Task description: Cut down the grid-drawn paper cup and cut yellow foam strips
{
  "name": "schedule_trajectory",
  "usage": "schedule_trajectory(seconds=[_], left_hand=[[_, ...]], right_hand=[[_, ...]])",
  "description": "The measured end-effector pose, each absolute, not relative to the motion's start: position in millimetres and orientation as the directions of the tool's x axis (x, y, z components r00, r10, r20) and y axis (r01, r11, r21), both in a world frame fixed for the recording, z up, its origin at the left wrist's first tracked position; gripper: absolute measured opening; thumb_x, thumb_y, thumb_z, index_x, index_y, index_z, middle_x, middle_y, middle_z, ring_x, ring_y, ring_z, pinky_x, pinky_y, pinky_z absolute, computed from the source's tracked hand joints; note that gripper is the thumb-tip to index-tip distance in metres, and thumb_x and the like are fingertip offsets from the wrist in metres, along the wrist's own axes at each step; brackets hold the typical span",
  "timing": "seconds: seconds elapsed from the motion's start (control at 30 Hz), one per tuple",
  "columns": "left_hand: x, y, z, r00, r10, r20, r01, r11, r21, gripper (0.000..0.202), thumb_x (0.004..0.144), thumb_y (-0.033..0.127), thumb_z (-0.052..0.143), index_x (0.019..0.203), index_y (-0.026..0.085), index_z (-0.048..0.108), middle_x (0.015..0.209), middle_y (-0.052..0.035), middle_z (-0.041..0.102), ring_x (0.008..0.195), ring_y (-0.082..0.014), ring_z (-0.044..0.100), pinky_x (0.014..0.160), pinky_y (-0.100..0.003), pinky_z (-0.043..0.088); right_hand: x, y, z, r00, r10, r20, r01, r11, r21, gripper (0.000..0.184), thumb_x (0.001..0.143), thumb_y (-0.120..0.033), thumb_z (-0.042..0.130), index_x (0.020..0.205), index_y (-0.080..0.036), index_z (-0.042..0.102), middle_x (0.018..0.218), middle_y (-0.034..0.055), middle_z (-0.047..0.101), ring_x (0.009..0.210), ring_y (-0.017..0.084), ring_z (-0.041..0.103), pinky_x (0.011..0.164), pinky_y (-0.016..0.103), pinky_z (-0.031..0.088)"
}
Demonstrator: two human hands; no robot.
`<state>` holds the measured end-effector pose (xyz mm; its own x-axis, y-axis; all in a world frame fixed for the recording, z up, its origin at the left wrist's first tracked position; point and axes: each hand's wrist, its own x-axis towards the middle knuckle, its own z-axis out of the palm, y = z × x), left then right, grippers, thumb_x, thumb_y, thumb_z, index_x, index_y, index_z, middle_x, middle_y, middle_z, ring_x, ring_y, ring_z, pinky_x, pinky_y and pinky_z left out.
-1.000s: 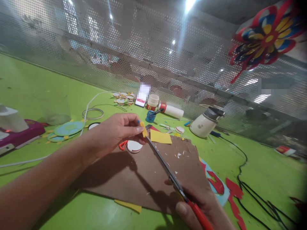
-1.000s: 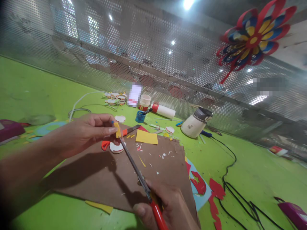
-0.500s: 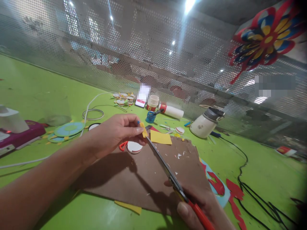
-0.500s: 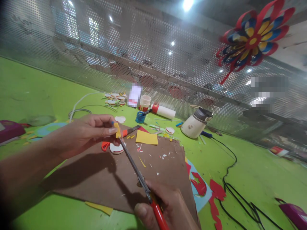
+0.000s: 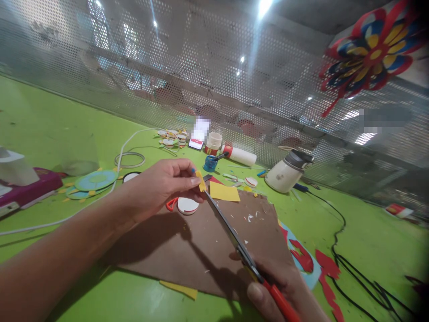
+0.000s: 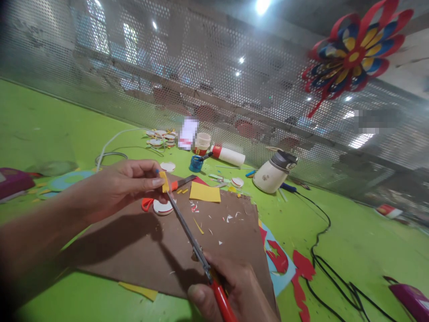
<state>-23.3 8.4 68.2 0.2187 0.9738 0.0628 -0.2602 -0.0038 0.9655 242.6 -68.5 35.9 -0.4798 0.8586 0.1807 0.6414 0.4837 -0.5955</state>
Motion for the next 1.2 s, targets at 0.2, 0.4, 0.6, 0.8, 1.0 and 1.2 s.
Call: schedule_trajectory(seconds=[0.2, 0.4, 0.6, 0.8, 1.0, 1.2], left_hand=[[-23.1, 7.0, 68.0, 0.214, 0.974, 0.069, -0.234, -0.017, 0.972, 0.005, 0.075, 0.015, 0.072, 0.073, 0.013, 0.068, 0.071, -0.0045, 0.075, 0.065, -0.0164, 0.073, 0.066, -0.024, 0.059], [-23.4, 7.1, 68.6, 0.230, 0.968, 0.103, -0.236, -0.047, 0.971, 0.007, 0.073, 0.017, 0.074, 0.072, 0.014, 0.069, 0.070, -0.0045, 0.075, 0.066, -0.0171, 0.073, 0.067, -0.024, 0.059], [-25.4, 8.8, 66.4, 0.234, 0.968, 0.087, -0.229, -0.032, 0.973, 0.008, 0.073, 0.018, 0.075, 0.074, 0.014, 0.068, 0.073, -0.0039, 0.075, 0.067, -0.0165, 0.073, 0.068, -0.024, 0.058], [-24.3, 7.8, 68.9, 0.237, 0.970, 0.058, -0.227, -0.003, 0.974, 0.007, 0.074, 0.017, 0.074, 0.073, 0.014, 0.067, 0.070, -0.0031, 0.074, 0.066, -0.0156, 0.072, 0.067, -0.024, 0.057], [-21.7, 7.3, 72.3, 0.246, 0.968, 0.051, -0.256, 0.014, 0.967, 0.006, 0.072, 0.014, 0.072, 0.069, 0.014, 0.067, 0.067, -0.0022, 0.073, 0.063, -0.0157, 0.071, 0.069, -0.026, 0.058], [-24.4, 8.4, 68.8, 0.224, 0.974, 0.023, -0.263, 0.038, 0.964, 0.009, 0.072, 0.014, 0.073, 0.068, 0.015, 0.065, 0.067, -0.0029, 0.071, 0.065, -0.0175, 0.071, 0.071, -0.031, 0.058]], right_hand=[[245.3, -64.6, 29.4, -0.511, 0.851, 0.119, 0.654, 0.475, -0.588, 0.053, 0.095, -0.062, 0.045, 0.089, -0.016, 0.072, 0.068, 0.0036, 0.064, 0.059, 0.015, 0.053, 0.050, 0.024, 0.035], [244.1, -64.9, 30.8, -0.521, 0.843, 0.138, 0.629, 0.488, -0.605, 0.056, 0.095, -0.064, 0.043, 0.100, -0.017, 0.075, 0.064, 0.0017, 0.059, 0.057, 0.015, 0.047, 0.049, 0.024, 0.032], [243.1, -65.5, 33.1, -0.501, 0.850, 0.163, 0.625, 0.486, -0.612, 0.052, 0.093, -0.061, 0.048, 0.096, -0.018, 0.077, 0.064, 0.0018, 0.061, 0.057, 0.014, 0.049, 0.049, 0.022, 0.035], [241.5, -66.0, 36.0, -0.517, 0.846, 0.129, 0.618, 0.473, -0.628, 0.054, 0.095, -0.062, 0.045, 0.082, -0.017, 0.072, 0.065, 0.0025, 0.060, 0.058, 0.013, 0.047, 0.049, 0.023, 0.032], [242.1, -66.3, 36.5, -0.521, 0.842, 0.140, 0.630, 0.490, -0.602, 0.053, 0.095, -0.063, 0.045, 0.076, -0.018, 0.068, 0.061, -0.0003, 0.052, 0.056, 0.013, 0.040, 0.049, 0.023, 0.031], [239.8, -65.6, 41.7, -0.545, 0.826, 0.144, 0.660, 0.528, -0.535, 0.053, 0.094, -0.061, 0.047, 0.076, -0.017, 0.070, 0.060, -0.0003, 0.052, 0.055, 0.013, 0.044, 0.049, 0.021, 0.035]])
